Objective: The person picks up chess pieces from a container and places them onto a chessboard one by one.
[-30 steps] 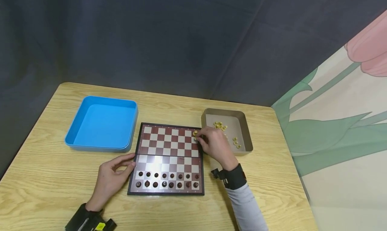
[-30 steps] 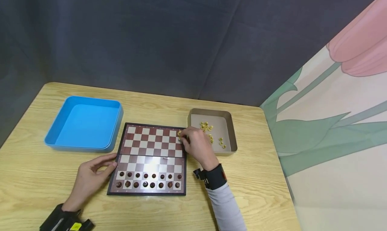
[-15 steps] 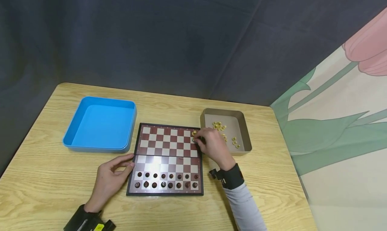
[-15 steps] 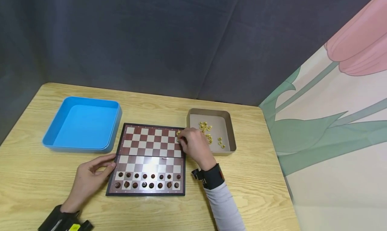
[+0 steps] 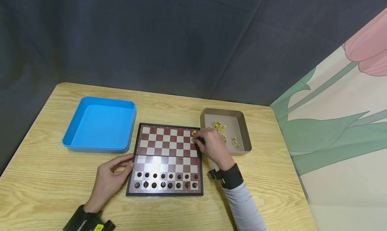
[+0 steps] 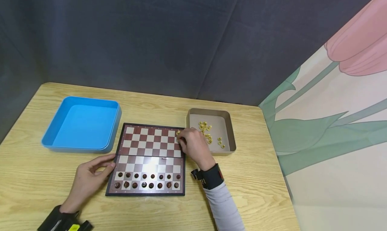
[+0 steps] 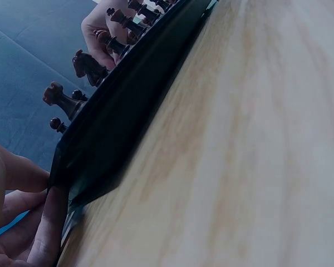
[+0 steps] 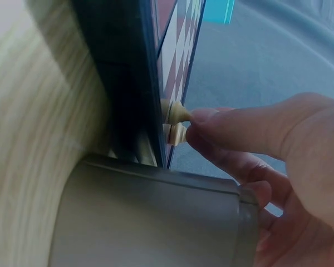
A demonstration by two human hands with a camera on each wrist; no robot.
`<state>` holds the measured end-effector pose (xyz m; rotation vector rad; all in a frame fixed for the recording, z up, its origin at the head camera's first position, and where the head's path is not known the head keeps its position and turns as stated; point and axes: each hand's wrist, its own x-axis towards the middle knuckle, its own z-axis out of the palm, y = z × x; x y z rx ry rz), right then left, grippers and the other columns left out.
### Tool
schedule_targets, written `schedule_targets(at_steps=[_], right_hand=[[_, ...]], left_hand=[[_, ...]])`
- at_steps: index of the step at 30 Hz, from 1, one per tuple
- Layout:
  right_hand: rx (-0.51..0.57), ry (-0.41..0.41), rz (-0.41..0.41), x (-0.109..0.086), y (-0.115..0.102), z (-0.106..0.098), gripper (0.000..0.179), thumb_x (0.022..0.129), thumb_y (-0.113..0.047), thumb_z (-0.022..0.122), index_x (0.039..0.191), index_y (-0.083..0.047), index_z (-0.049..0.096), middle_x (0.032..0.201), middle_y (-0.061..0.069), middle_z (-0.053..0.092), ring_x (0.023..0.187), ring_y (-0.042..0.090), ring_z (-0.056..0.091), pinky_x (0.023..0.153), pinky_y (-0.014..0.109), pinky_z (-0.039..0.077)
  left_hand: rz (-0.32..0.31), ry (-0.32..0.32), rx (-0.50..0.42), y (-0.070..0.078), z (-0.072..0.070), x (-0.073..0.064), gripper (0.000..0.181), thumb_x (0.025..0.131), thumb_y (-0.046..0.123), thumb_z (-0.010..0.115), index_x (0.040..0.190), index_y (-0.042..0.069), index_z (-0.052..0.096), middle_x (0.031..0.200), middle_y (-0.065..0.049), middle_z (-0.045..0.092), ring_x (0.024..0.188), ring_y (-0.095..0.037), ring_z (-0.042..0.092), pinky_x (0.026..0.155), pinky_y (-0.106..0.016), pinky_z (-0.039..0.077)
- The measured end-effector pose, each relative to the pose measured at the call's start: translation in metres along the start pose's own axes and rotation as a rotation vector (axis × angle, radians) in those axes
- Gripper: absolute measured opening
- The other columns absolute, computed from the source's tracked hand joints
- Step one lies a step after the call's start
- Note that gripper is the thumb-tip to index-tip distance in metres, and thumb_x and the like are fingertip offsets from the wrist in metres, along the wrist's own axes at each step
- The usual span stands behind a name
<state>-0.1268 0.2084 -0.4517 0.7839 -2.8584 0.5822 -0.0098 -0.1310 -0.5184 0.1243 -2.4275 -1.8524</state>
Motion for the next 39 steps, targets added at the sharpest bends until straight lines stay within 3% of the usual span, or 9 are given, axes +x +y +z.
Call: schedule_targets(at_steps=[10, 19, 24, 31, 39], right_hand=[[-0.015, -0.004, 0.02, 0.0, -0.002, 0.001, 0.006, 0.089, -0.01, 0.079, 0.094, -0.011, 0.082, 0.097, 0.002, 0.078, 0.088, 0.02, 0.07, 0.077, 0.035, 0.061], [-0.013, -0.013, 0.01, 0.001, -0.003, 0.0, 0.007, 0.09, -0.011, 0.078, 0.095, -0.01, 0.082, 0.099, 0.003, 0.078, 0.09, 0.021, 0.071, 0.079, 0.036, 0.061], [0.007, -0.01, 0.001, 0.0, -0.004, -0.001, 0.008, 0.09, -0.01, 0.078, 0.097, -0.009, 0.082, 0.1, 0.003, 0.077, 0.091, 0.019, 0.071, 0.079, 0.035, 0.061], [0.029, 0.008, 0.016, -0.001, -0.003, -0.009, 0.011, 0.091, -0.01, 0.076, 0.102, -0.01, 0.081, 0.102, 0.002, 0.075, 0.086, 0.017, 0.07, 0.07, 0.032, 0.059], [0.054, 0.077, 0.042, -0.005, 0.011, -0.026, 0.015, 0.094, -0.008, 0.072, 0.106, -0.005, 0.079, 0.099, 0.005, 0.074, 0.07, 0.013, 0.056, 0.056, 0.027, 0.047]], left_hand=[[0.007, 0.01, 0.006, 0.001, 0.0, 0.0, 0.034, 0.089, 0.005, 0.078, 0.122, -0.001, 0.075, 0.117, -0.022, 0.075, 0.089, -0.019, 0.077, 0.066, -0.021, 0.063], [0.004, 0.019, 0.011, 0.0, 0.0, 0.0, 0.034, 0.089, 0.006, 0.079, 0.122, -0.001, 0.075, 0.12, -0.021, 0.074, 0.088, 0.003, 0.07, 0.068, -0.017, 0.061], [0.0, 0.016, 0.01, 0.0, 0.0, 0.0, 0.035, 0.089, 0.006, 0.078, 0.123, -0.001, 0.075, 0.121, -0.021, 0.073, 0.088, 0.004, 0.07, 0.068, -0.017, 0.061], [-0.003, 0.016, 0.011, 0.001, 0.0, 0.0, 0.035, 0.089, 0.006, 0.079, 0.123, -0.001, 0.075, 0.121, -0.021, 0.074, 0.087, 0.007, 0.069, 0.068, -0.018, 0.062], [0.008, 0.012, 0.014, 0.001, 0.0, 0.001, 0.035, 0.089, 0.006, 0.079, 0.123, -0.001, 0.074, 0.121, -0.022, 0.073, 0.088, 0.008, 0.068, 0.068, -0.018, 0.061]])
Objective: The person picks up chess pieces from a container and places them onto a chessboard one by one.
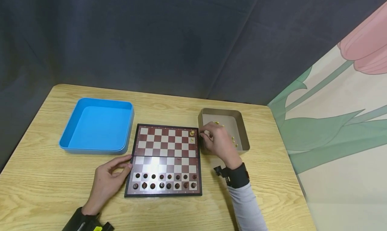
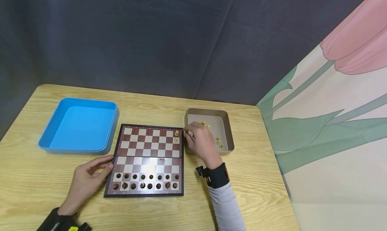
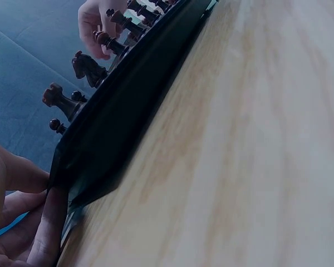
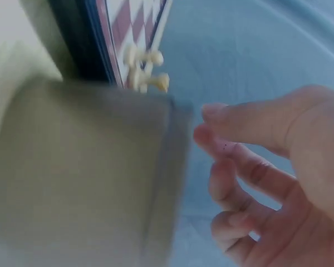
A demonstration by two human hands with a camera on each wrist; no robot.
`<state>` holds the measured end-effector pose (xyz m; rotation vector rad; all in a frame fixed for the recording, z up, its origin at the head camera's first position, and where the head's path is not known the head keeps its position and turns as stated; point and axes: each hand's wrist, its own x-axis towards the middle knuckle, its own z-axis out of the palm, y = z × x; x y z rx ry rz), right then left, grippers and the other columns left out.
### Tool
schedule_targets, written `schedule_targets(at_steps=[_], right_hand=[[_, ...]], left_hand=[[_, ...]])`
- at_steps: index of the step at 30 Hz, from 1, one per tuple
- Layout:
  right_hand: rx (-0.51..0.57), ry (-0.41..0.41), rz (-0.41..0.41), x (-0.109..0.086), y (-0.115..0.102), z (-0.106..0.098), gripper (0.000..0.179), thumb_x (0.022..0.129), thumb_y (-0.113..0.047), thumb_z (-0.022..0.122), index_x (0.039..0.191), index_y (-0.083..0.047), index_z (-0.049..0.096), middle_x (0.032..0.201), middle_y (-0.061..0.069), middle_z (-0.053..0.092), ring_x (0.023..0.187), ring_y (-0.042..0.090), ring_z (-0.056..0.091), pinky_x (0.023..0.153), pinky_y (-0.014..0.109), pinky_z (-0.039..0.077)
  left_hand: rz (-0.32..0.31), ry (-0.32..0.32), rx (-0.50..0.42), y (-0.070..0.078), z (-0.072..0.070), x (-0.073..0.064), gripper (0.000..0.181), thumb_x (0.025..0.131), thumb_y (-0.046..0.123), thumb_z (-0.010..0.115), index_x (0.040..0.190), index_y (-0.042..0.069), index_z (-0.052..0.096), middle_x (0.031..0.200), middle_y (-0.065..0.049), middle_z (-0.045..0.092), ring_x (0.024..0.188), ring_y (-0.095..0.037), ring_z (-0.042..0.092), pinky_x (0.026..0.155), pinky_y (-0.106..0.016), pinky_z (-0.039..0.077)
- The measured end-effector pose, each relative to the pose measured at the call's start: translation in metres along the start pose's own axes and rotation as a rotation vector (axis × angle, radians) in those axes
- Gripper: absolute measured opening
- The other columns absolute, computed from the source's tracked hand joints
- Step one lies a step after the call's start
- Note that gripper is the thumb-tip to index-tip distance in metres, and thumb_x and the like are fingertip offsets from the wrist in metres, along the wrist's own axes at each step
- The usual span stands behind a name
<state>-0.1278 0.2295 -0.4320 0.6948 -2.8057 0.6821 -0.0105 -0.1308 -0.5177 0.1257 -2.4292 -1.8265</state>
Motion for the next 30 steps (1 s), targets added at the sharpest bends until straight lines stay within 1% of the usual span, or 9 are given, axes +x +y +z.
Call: schedule_targets(at_steps=[4, 7, 9, 11, 14, 17, 21, 25, 30], right_hand=[[0.003, 0.075, -0.008, -0.001, 0.01, -0.011, 0.015, 0.092, -0.003, 0.074, 0.106, -0.001, 0.078, 0.098, 0.008, 0.074, 0.07, 0.014, 0.059, 0.056, 0.028, 0.048], [-0.032, 0.12, 0.017, -0.003, 0.017, -0.018, 0.016, 0.09, -0.002, 0.075, 0.105, -0.002, 0.078, 0.096, 0.008, 0.075, 0.068, 0.014, 0.059, 0.051, 0.028, 0.046], [-0.054, 0.134, 0.044, -0.005, 0.021, -0.022, 0.017, 0.09, -0.002, 0.075, 0.106, -0.002, 0.079, 0.096, 0.008, 0.075, 0.067, 0.016, 0.06, 0.049, 0.027, 0.043], [-0.069, 0.141, 0.066, -0.006, 0.025, -0.026, 0.017, 0.09, -0.002, 0.075, 0.106, -0.002, 0.079, 0.097, 0.01, 0.075, 0.067, 0.018, 0.06, 0.049, 0.028, 0.043], [-0.075, 0.151, 0.077, -0.006, 0.03, -0.028, 0.016, 0.09, -0.001, 0.074, 0.105, -0.001, 0.079, 0.096, 0.011, 0.074, 0.069, 0.021, 0.06, 0.053, 0.03, 0.044], [-0.064, 0.163, 0.081, -0.006, 0.035, -0.029, 0.015, 0.091, 0.0, 0.074, 0.104, 0.0, 0.079, 0.096, 0.011, 0.073, 0.071, 0.021, 0.059, 0.056, 0.031, 0.046], [-0.057, 0.165, 0.092, -0.007, 0.038, -0.029, 0.014, 0.091, -0.001, 0.073, 0.104, 0.0, 0.078, 0.097, 0.011, 0.074, 0.071, 0.02, 0.059, 0.054, 0.031, 0.047], [-0.06, 0.157, 0.107, -0.008, 0.042, -0.029, 0.014, 0.092, -0.002, 0.073, 0.104, 0.001, 0.078, 0.097, 0.012, 0.074, 0.07, 0.02, 0.06, 0.054, 0.031, 0.048], [-0.072, 0.137, 0.131, -0.009, 0.047, -0.029, 0.014, 0.091, 0.0, 0.072, 0.104, 0.001, 0.078, 0.097, 0.012, 0.074, 0.071, 0.021, 0.061, 0.054, 0.032, 0.048]], left_hand=[[0.008, -0.001, -0.002, 0.0, 0.0, 0.0, 0.035, 0.089, 0.006, 0.078, 0.122, -0.001, 0.075, 0.122, -0.022, 0.073, 0.088, 0.007, 0.069, 0.068, -0.018, 0.062], [0.009, -0.001, -0.002, 0.0, 0.0, 0.0, 0.035, 0.089, 0.006, 0.078, 0.122, -0.001, 0.074, 0.123, -0.022, 0.073, 0.088, 0.008, 0.069, 0.068, -0.018, 0.062], [0.006, 0.0, -0.001, 0.0, 0.0, 0.0, 0.035, 0.089, 0.007, 0.078, 0.122, -0.001, 0.075, 0.122, -0.022, 0.073, 0.088, 0.008, 0.068, 0.067, -0.018, 0.062], [0.001, -0.002, -0.005, 0.0, 0.0, 0.0, 0.035, 0.089, 0.007, 0.078, 0.123, -0.001, 0.074, 0.122, -0.022, 0.073, 0.088, 0.007, 0.069, 0.067, -0.018, 0.062], [-0.002, -0.003, -0.007, 0.0, 0.0, 0.0, 0.035, 0.089, 0.006, 0.078, 0.123, -0.001, 0.074, 0.121, -0.022, 0.073, 0.087, 0.006, 0.07, 0.067, -0.019, 0.062], [0.007, 0.001, 0.0, 0.0, 0.0, 0.0, 0.034, 0.089, 0.004, 0.078, 0.122, -0.001, 0.075, 0.118, -0.022, 0.074, 0.086, -0.004, 0.073, 0.067, -0.019, 0.062], [0.019, 0.005, 0.003, 0.0, 0.0, 0.0, 0.034, 0.088, 0.003, 0.078, 0.121, -0.001, 0.075, 0.113, -0.022, 0.076, 0.087, -0.017, 0.077, 0.066, -0.02, 0.062], [0.02, 0.003, -0.003, 0.0, 0.001, 0.0, 0.034, 0.088, 0.003, 0.078, 0.121, 0.0, 0.075, 0.111, -0.021, 0.076, 0.088, -0.017, 0.077, 0.066, -0.02, 0.062], [0.024, 0.001, -0.009, 0.0, 0.001, 0.0, 0.034, 0.088, 0.002, 0.078, 0.121, -0.001, 0.075, 0.115, -0.022, 0.075, 0.088, -0.017, 0.076, 0.066, -0.02, 0.062]])
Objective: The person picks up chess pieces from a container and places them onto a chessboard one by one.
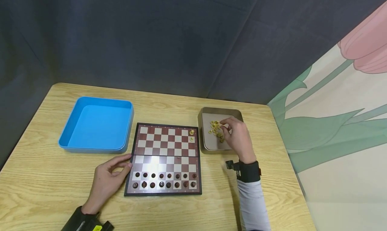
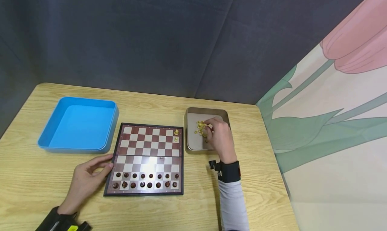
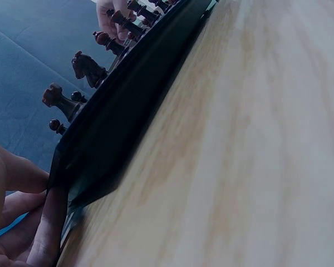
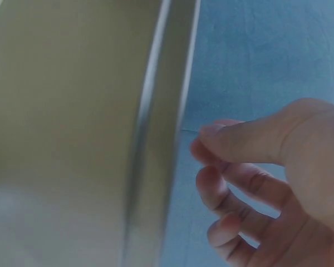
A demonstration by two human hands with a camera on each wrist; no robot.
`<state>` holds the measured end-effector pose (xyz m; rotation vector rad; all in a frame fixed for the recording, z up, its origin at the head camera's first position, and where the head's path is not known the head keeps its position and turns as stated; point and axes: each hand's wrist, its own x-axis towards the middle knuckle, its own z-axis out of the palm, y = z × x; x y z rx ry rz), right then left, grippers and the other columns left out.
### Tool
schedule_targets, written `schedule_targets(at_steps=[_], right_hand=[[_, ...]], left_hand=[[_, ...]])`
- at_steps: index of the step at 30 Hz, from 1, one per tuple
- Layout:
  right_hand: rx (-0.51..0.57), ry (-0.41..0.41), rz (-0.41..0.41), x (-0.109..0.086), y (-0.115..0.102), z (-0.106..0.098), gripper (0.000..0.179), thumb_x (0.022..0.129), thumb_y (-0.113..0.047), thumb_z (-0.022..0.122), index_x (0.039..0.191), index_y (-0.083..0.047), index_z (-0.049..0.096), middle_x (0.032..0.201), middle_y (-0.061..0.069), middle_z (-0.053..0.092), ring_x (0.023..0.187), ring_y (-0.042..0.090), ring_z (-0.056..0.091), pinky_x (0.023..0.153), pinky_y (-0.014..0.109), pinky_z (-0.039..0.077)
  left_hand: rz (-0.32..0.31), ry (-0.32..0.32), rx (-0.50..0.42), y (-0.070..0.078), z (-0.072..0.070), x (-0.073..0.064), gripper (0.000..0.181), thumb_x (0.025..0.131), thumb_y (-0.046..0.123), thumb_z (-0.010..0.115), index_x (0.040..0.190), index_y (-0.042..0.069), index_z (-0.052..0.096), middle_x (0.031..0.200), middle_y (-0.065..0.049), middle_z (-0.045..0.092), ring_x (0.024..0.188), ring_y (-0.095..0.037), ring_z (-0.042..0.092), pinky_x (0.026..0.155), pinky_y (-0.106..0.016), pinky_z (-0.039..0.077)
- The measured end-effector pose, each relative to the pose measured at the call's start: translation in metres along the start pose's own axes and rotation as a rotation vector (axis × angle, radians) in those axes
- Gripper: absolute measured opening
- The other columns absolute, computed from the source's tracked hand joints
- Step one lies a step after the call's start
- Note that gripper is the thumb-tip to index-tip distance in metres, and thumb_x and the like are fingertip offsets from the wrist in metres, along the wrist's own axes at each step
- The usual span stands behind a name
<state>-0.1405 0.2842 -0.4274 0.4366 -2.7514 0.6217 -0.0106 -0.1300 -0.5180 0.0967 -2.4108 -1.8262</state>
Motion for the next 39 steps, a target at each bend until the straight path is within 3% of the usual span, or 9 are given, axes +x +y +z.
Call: schedule_targets(at_steps=[6, 13, 25, 32, 39], right_hand=[[-0.017, -0.022, 0.016, 0.0, 0.003, 0.0, 0.014, 0.091, 0.001, 0.072, 0.104, 0.001, 0.078, 0.096, 0.012, 0.074, 0.07, 0.022, 0.062, 0.053, 0.032, 0.049], [-0.015, -0.028, 0.023, -0.001, 0.005, 0.002, 0.015, 0.091, 0.001, 0.072, 0.104, 0.001, 0.078, 0.095, 0.012, 0.073, 0.071, 0.022, 0.062, 0.055, 0.033, 0.05], [-0.021, -0.032, 0.039, -0.001, 0.007, 0.003, 0.015, 0.091, 0.001, 0.072, 0.104, 0.002, 0.078, 0.095, 0.012, 0.073, 0.072, 0.023, 0.064, 0.055, 0.034, 0.052], [-0.029, -0.021, 0.049, -0.002, 0.01, 0.002, 0.014, 0.091, 0.001, 0.072, 0.103, 0.004, 0.078, 0.098, 0.014, 0.074, 0.073, 0.024, 0.065, 0.056, 0.035, 0.053], [-0.04, -0.015, 0.053, -0.002, 0.015, 0.003, 0.014, 0.091, 0.003, 0.071, 0.103, 0.004, 0.078, 0.096, 0.015, 0.073, 0.071, 0.024, 0.064, 0.056, 0.035, 0.053]], left_hand=[[0.005, 0.002, 0.016, 0.0, 0.0, 0.0, 0.034, 0.087, -0.001, 0.077, 0.122, -0.001, 0.075, 0.119, -0.022, 0.074, 0.087, -0.009, 0.075, 0.067, -0.019, 0.062], [-0.002, -0.004, 0.021, 0.0, -0.001, 0.0, 0.034, 0.089, 0.004, 0.077, 0.123, -0.001, 0.075, 0.117, -0.021, 0.075, 0.088, -0.019, 0.076, 0.068, -0.019, 0.062], [-0.005, -0.008, 0.002, -0.001, 0.0, 0.0, 0.035, 0.089, 0.004, 0.078, 0.123, -0.001, 0.074, 0.115, -0.022, 0.075, 0.089, -0.019, 0.077, 0.067, -0.02, 0.062], [-0.036, -0.014, -0.003, -0.001, -0.001, 0.0, 0.036, 0.09, 0.007, 0.078, 0.124, -0.001, 0.074, 0.115, -0.022, 0.074, 0.088, -0.001, 0.072, 0.067, -0.019, 0.062], [-0.029, -0.011, -0.009, -0.001, -0.001, 0.0, 0.035, 0.089, 0.006, 0.078, 0.124, -0.001, 0.074, 0.119, -0.022, 0.073, 0.088, -0.004, 0.073, 0.068, -0.019, 0.062]])
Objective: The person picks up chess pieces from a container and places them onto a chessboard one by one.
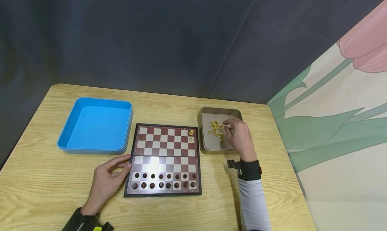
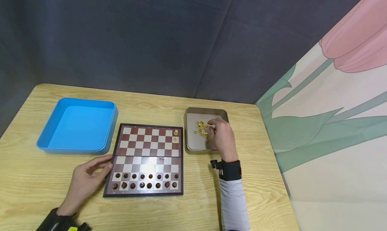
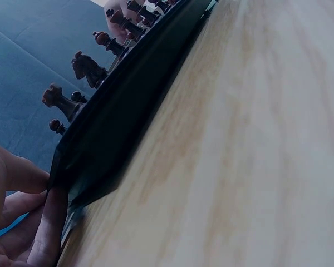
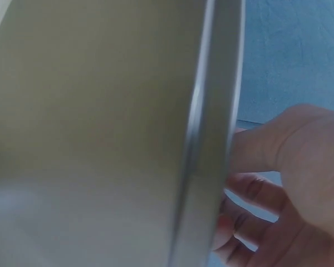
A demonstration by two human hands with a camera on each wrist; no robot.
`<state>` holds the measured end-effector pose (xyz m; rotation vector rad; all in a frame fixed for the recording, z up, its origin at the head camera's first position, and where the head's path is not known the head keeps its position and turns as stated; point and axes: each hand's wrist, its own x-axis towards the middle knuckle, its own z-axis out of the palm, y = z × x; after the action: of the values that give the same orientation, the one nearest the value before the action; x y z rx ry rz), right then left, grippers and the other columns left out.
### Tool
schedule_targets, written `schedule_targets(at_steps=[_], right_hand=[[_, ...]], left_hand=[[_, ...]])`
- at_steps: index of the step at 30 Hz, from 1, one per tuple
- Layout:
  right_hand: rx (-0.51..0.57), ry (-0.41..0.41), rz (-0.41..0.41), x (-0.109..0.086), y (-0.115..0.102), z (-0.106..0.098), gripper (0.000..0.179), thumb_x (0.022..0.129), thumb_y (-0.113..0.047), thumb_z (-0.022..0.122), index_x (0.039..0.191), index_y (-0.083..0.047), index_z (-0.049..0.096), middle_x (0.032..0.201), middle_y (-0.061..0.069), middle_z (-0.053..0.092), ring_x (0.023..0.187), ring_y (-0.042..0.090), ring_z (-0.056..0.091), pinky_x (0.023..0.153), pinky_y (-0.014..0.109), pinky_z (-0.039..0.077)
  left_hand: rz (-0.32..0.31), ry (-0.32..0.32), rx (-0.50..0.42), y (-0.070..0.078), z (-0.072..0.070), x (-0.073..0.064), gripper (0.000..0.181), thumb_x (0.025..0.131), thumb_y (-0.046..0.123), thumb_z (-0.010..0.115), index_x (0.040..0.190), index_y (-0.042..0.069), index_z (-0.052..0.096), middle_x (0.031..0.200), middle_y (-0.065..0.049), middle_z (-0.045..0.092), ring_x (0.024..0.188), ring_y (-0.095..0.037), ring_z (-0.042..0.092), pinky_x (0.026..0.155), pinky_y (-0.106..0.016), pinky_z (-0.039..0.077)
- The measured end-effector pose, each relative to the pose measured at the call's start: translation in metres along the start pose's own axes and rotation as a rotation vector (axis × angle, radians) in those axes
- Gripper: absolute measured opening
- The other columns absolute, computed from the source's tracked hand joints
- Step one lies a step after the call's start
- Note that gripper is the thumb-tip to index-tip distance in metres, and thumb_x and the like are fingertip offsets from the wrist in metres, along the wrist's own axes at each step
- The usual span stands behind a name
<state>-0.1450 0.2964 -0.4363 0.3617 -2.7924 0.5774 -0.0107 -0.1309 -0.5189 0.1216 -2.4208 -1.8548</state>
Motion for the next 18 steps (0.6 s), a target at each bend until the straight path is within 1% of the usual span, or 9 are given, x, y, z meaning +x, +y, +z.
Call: schedule_targets(at_steps=[2, 3, 9, 14, 16, 18], right_hand=[[-0.002, -0.001, 0.002, 0.0001, 0.0008, 0.0004, 0.014, 0.09, 0.003, 0.071, 0.102, 0.004, 0.078, 0.095, 0.015, 0.073, 0.071, 0.024, 0.064, 0.056, 0.035, 0.053], [-0.003, -0.004, 0.006, 0.0, 0.0008, 0.0003, 0.014, 0.09, 0.004, 0.071, 0.102, 0.004, 0.078, 0.095, 0.015, 0.073, 0.071, 0.024, 0.064, 0.056, 0.036, 0.054], [0.002, -0.043, 0.038, -0.0007, 0.0007, -0.0011, 0.014, 0.089, 0.005, 0.071, 0.101, 0.004, 0.078, 0.095, 0.015, 0.073, 0.073, 0.025, 0.065, 0.058, 0.037, 0.056], [0.008, -0.112, 0.068, -0.001, 0.0002, -0.0023, 0.014, 0.09, 0.005, 0.07, 0.101, 0.004, 0.077, 0.096, 0.016, 0.074, 0.077, 0.027, 0.067, 0.062, 0.04, 0.059], [0.018, -0.139, 0.087, -0.0012, -0.0001, -0.0025, 0.014, 0.09, 0.004, 0.07, 0.101, 0.005, 0.077, 0.095, 0.016, 0.073, 0.077, 0.027, 0.068, 0.062, 0.041, 0.06], [0.025, -0.162, 0.104, -0.0013, -0.0001, -0.0022, 0.013, 0.09, 0.002, 0.07, 0.101, 0.005, 0.077, 0.095, 0.016, 0.073, 0.078, 0.027, 0.068, 0.063, 0.041, 0.061]], left_hand=[[0.002, 0.002, -0.001, -0.0001, 0.0, 0.0, 0.035, 0.089, 0.005, 0.078, 0.124, -0.001, 0.074, 0.119, -0.022, 0.073, 0.087, -0.002, 0.072, 0.068, -0.019, 0.062], [0.003, 0.002, 0.0, 0.0, 0.0001, 0.0, 0.035, 0.089, 0.005, 0.078, 0.124, -0.001, 0.074, 0.119, -0.022, 0.073, 0.087, -0.003, 0.073, 0.068, -0.019, 0.062], [0.011, 0.0, -0.002, -0.0013, 0.0002, 0.0003, 0.035, 0.089, 0.004, 0.078, 0.123, -0.001, 0.074, 0.117, -0.022, 0.074, 0.089, -0.017, 0.076, 0.066, -0.02, 0.062], [0.019, 0.004, 0.004, -0.0012, 0.0001, 0.0002, 0.035, 0.089, 0.004, 0.078, 0.123, -0.001, 0.074, 0.116, -0.022, 0.074, 0.089, -0.017, 0.077, 0.066, -0.02, 0.062], [0.02, 0.007, 0.004, -0.001, 0.0001, 0.0, 0.035, 0.089, 0.004, 0.078, 0.123, 0.0, 0.074, 0.115, -0.022, 0.075, 0.088, -0.015, 0.076, 0.065, -0.02, 0.062], [0.019, 0.007, 0.002, -0.0009, 0.0002, -0.0002, 0.035, 0.089, 0.005, 0.078, 0.123, 0.0, 0.074, 0.112, -0.022, 0.075, 0.086, -0.01, 0.076, 0.064, -0.02, 0.062]])
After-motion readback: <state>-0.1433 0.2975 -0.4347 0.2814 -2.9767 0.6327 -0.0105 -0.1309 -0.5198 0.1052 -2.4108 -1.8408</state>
